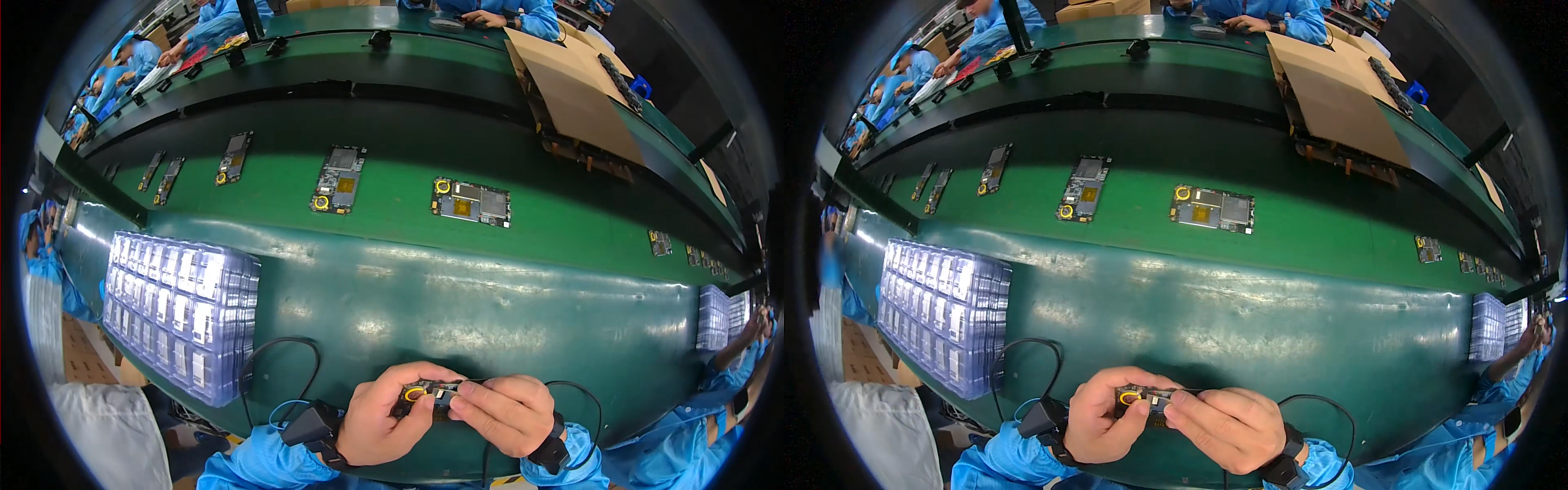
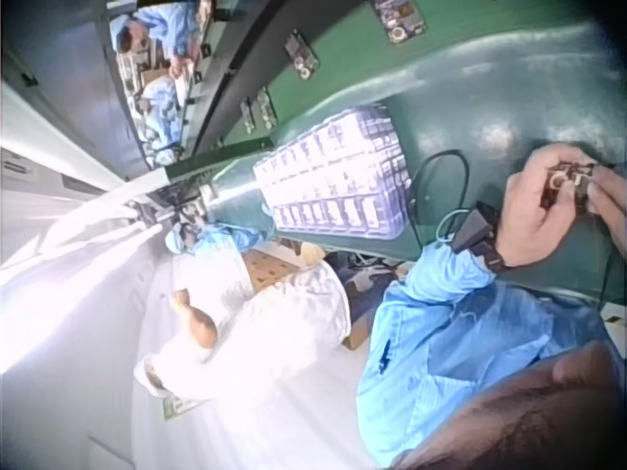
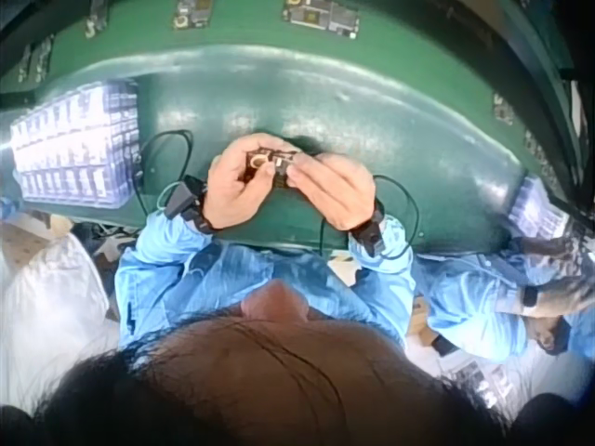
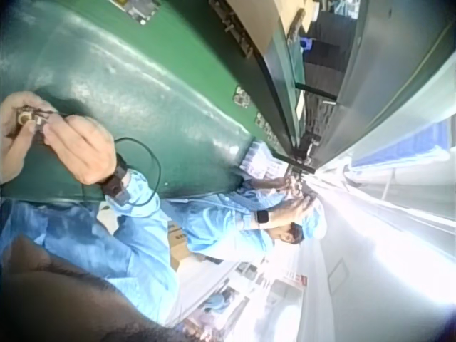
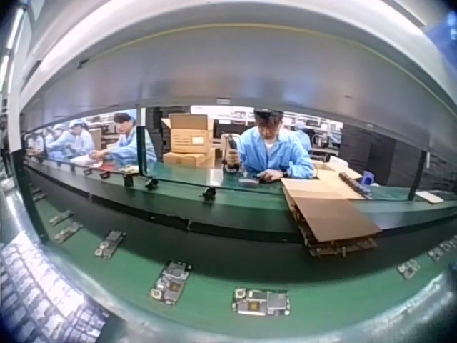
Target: The recorder is assembling small electronic circuit boards at a factory workbench, applying tape or small components.
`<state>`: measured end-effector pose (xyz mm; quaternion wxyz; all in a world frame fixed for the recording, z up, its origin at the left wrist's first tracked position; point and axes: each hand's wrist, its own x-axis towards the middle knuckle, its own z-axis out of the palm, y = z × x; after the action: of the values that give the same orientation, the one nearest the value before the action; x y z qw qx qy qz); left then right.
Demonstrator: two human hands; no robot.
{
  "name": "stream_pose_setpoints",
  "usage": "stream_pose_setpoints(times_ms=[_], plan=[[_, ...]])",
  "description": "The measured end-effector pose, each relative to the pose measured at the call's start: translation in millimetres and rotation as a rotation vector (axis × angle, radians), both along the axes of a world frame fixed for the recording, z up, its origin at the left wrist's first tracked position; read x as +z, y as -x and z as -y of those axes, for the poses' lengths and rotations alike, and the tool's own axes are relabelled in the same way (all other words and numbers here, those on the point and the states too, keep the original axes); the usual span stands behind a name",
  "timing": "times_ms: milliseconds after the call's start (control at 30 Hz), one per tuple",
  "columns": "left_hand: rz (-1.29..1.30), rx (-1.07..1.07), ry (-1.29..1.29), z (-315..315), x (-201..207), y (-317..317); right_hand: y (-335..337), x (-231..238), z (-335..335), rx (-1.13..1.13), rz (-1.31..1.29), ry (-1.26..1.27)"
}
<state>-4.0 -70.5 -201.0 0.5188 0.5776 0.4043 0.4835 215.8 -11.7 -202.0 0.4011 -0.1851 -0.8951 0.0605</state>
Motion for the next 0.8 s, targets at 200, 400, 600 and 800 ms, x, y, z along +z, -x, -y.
stream_pose_setpoints(times_ms=[200,400,600,800], plan=[[0.053,-0.016,0.061,0,1,-1,0,-1,1,-0.004,-0.016,-0.009],[0.033,-0.009,0.038,-1,-3,1,3,-4,-1,-0.002,0.001,-0.007],[0.082,0.025,-0.004,3,-9,-1,4,1,2,-0.050,0.017,-0.009],[0.154,0.048,-0.032,1,-17,-3,8,-14,5,-0.109,0.008,-0.028]])
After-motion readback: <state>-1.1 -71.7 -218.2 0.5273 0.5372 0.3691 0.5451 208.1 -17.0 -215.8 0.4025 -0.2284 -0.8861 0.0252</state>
